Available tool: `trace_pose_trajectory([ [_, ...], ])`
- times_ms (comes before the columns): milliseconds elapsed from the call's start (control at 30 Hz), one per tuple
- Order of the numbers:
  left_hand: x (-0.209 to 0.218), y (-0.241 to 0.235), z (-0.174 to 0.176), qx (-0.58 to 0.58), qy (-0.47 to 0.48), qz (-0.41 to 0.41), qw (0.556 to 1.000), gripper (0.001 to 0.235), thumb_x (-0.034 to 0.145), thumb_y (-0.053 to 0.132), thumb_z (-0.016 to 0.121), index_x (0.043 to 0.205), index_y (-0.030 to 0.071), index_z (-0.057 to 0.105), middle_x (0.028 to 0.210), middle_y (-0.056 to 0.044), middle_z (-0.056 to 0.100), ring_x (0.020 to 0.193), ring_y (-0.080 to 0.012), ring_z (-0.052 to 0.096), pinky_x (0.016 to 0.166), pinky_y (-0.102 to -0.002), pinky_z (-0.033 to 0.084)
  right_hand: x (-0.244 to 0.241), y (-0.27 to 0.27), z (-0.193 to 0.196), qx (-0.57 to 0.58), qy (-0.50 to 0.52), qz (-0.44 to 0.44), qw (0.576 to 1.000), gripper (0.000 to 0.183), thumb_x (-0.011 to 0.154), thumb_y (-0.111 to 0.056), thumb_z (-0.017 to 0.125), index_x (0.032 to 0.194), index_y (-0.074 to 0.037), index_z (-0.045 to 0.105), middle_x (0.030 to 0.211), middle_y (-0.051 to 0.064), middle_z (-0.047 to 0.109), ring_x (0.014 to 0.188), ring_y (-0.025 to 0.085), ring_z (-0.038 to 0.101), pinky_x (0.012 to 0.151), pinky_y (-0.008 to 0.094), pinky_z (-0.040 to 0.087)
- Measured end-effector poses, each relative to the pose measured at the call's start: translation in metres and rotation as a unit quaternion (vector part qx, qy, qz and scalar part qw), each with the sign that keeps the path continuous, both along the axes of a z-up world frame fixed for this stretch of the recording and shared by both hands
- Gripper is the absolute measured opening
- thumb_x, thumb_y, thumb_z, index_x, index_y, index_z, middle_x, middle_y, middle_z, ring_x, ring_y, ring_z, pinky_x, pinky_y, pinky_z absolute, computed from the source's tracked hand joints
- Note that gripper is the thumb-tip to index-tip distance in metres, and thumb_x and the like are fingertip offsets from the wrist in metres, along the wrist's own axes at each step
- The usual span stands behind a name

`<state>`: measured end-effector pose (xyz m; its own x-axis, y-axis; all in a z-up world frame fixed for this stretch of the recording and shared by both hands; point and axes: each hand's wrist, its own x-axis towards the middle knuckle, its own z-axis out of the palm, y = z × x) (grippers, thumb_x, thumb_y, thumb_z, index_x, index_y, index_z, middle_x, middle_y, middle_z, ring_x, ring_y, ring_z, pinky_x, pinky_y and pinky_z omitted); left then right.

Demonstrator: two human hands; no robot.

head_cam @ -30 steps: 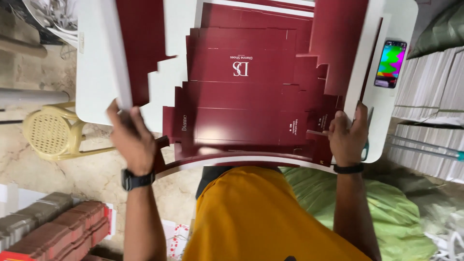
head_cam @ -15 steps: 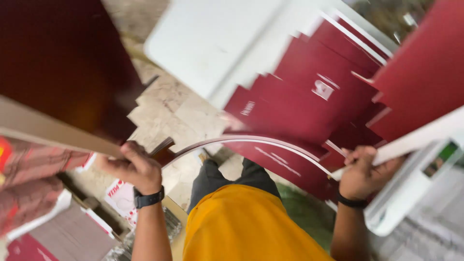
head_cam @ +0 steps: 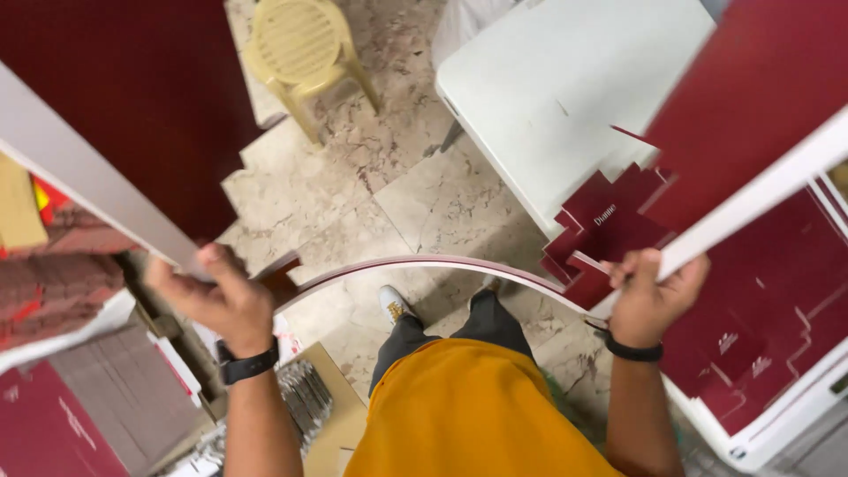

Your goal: Manually separating pre-cut cardboard box templates from the surrounding waste material on a work table.

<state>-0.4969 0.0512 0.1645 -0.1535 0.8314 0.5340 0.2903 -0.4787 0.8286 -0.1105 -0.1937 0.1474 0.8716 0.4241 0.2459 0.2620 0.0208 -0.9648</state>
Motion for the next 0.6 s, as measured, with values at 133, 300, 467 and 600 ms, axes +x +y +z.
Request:
trace_pose_trajectory([
  [133, -0.008, 0.060, 0.033, 0.068, 0.149, 0.001, 0.986, 0.031, 0.120, 0.021, 0.053, 0.136, -0.003, 0.042, 0.094, -0.021, 0.055, 0.076, -0.0298, 0.052, 0.069, -0.041, 0.042, -0.021, 0.028, -0.018, 0.003, 0.092, -0.023, 0.995, 0.018, 0.109, -0.006, 0.053, 0.123, -0.010, 0.042, 0.071, 0.004, 0.048, 0.051, 0.013, 0.047, 0.051, 0.031, 0.057],
  [300, 0.051, 0.129, 0.074, 0.153, 0.242, -0.087, 0.954, 0.033, 0.126, 0.013, 0.050, 0.141, -0.016, 0.042, 0.115, -0.038, 0.056, 0.092, -0.0448, 0.053, 0.081, -0.051, 0.042, -0.007, 0.078, -0.047, 0.029, 0.143, -0.046, 0.988, 0.038, 0.102, -0.037, 0.064, 0.120, -0.009, 0.046, 0.068, 0.001, 0.052, 0.048, 0.009, 0.048, 0.050, 0.027, 0.057],
  [467, 0.157, 0.160, 0.105, 0.158, 0.311, -0.137, 0.927, 0.019, 0.123, -0.006, 0.046, 0.133, -0.022, 0.041, 0.114, -0.040, 0.046, 0.094, -0.0545, 0.047, 0.083, -0.056, 0.043, 0.043, 0.137, -0.103, -0.003, 0.284, -0.065, 0.957, 0.030, 0.102, -0.024, 0.056, 0.127, -0.010, 0.049, 0.068, 0.000, 0.048, 0.047, 0.008, 0.044, 0.046, 0.026, 0.056],
  [600, 0.223, 0.229, 0.079, 0.162, 0.313, -0.170, 0.920, 0.018, 0.123, -0.001, 0.051, 0.135, -0.013, 0.044, 0.102, -0.035, 0.057, 0.081, -0.0450, 0.054, 0.071, -0.049, 0.043, 0.103, 0.185, -0.110, -0.002, 0.355, -0.083, 0.931, 0.033, 0.100, -0.019, 0.049, 0.132, -0.010, 0.049, 0.065, 0.001, 0.045, 0.049, 0.010, 0.042, 0.045, 0.025, 0.047],
])
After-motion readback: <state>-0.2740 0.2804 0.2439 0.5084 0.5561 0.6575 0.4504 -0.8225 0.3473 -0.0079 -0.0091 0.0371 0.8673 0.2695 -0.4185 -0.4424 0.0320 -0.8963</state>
